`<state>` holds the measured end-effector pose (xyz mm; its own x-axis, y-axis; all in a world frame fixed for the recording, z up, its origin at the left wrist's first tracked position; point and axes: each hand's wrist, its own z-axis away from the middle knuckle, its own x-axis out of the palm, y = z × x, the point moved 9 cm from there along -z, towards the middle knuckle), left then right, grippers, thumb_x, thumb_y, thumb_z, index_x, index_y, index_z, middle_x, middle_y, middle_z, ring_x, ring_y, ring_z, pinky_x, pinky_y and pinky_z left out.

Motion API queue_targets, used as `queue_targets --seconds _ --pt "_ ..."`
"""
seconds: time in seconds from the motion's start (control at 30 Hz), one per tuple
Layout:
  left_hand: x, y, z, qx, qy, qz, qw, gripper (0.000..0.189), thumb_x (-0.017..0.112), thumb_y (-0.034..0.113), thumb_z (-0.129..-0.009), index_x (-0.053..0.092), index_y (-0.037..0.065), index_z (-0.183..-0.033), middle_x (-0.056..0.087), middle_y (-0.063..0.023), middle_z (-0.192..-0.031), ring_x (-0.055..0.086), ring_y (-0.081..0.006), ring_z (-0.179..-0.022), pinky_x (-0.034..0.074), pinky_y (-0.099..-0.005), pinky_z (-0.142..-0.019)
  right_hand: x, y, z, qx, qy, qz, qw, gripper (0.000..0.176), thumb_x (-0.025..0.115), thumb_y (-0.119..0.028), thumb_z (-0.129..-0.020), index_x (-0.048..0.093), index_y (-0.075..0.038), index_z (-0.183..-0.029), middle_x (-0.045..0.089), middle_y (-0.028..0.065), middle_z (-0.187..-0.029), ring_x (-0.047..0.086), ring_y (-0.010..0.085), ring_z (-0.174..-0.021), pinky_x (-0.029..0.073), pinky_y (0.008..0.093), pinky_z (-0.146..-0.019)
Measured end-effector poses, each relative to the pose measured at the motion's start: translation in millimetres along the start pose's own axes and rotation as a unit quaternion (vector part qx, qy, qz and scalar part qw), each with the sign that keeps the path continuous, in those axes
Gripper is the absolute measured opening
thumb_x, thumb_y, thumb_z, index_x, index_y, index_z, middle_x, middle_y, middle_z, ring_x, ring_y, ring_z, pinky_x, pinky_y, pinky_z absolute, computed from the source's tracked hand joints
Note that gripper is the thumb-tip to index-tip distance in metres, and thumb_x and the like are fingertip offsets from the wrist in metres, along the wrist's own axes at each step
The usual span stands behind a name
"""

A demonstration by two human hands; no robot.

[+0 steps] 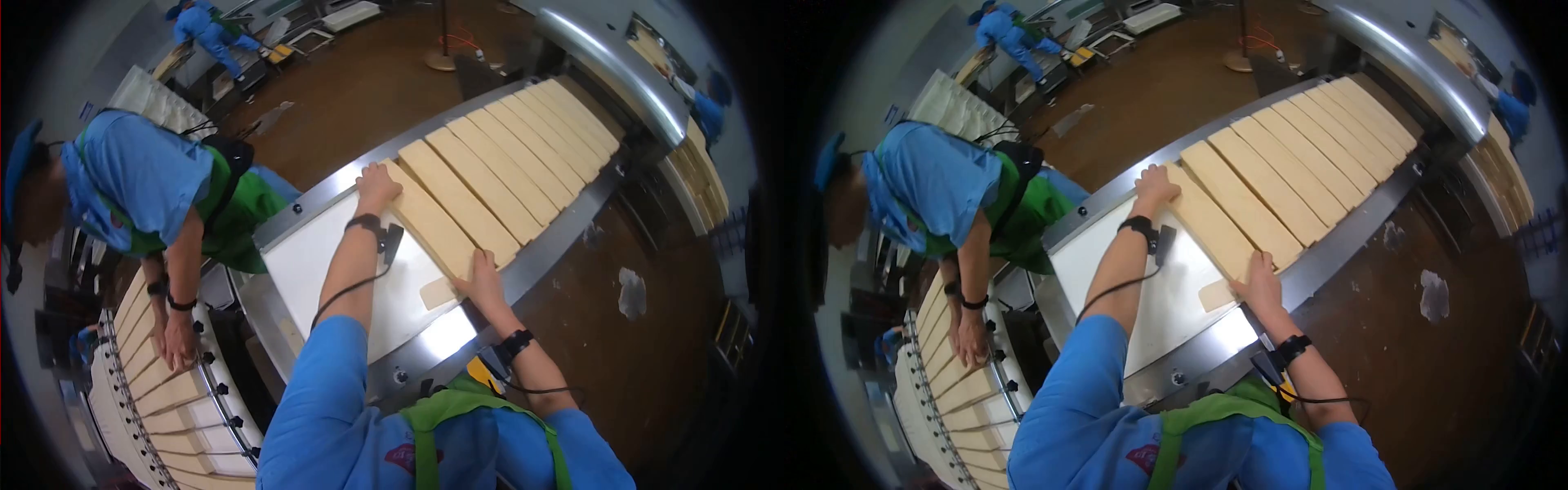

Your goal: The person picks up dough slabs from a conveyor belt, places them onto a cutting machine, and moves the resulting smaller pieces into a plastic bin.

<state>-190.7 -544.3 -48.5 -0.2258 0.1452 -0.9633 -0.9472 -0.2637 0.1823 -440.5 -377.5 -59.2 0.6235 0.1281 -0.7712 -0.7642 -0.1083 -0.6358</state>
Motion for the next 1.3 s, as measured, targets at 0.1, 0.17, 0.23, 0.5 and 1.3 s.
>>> queue_targets --seconds 0.1,0.17,0.23,0.5,1.3 --pt "-7 -46 34 -0.052 0.033 0.015 0.998 0.051 0.066 0.024 -0.056 0.059 0.002 -0.101 0.051 -0.0149 -0.108 0.047 -0.0316 -0.103 0.04 -0.0431 -0.087 4 -9 -1 -0.034 -0.083 0.019 0.996 0.075 0.075 -0.029 -0.058 0.04 0.003 -0.116 0.042 0.0198 -0.115 0.05 0.0371 -0.1 0.044 0.0403 -0.082" --pt "-8 -96 72 -0.086 0.067 0.038 0.993 0.052 0.069 0.025 -0.054 0.06 0.001 -0.098 0.052 -0.0156 -0.107 0.047 -0.032 -0.103 0.041 -0.0418 -0.085 6 -17 -4 -0.054 -0.179 -0.001 0.982 0.08 0.075 -0.03 -0.056 0.039 0.001 -0.121 0.041 0.0189 -0.12 0.047 0.0352 -0.107 0.041 0.0388 -0.089" --pt "-11 -132 131 -0.138 -0.001 0.044 0.989 0.06 0.071 0.031 -0.057 0.055 0.0 -0.105 0.05 -0.0166 -0.108 0.044 -0.0283 -0.107 0.037 -0.0442 -0.088 8 -25 -9 -0.126 -0.221 -0.005 0.967 0.082 0.075 -0.03 -0.056 0.038 0.0 -0.123 0.041 0.0184 -0.121 0.046 0.0347 -0.108 0.04 0.0385 -0.09" --pt "37 -252 306 -0.162 0.337 0.549 0.747 0.054 0.077 0.015 -0.063 0.041 0.001 -0.101 0.055 -0.0126 -0.095 0.055 -0.0206 -0.087 0.045 -0.0303 -0.074 62 -130 4 -0.277 -0.171 0.059 0.944 0.08 0.072 -0.013 -0.053 0.037 -0.005 -0.124 0.042 0.0178 -0.117 0.045 0.0358 -0.105 0.041 0.0402 -0.088" --pt "-24 -569 797 -0.354 0.479 0.058 0.801 0.05 0.065 0.016 -0.072 0.049 0.0 -0.116 0.037 -0.0226 -0.128 0.038 -0.0378 -0.117 0.031 -0.0416 -0.098 256 -451 448 -0.473 -0.433 -0.263 0.721 0.047 0.048 -0.005 -0.079 0.038 -0.001 -0.125 0.058 0.0197 -0.103 0.057 0.0285 -0.074 0.046 0.0346 -0.069"
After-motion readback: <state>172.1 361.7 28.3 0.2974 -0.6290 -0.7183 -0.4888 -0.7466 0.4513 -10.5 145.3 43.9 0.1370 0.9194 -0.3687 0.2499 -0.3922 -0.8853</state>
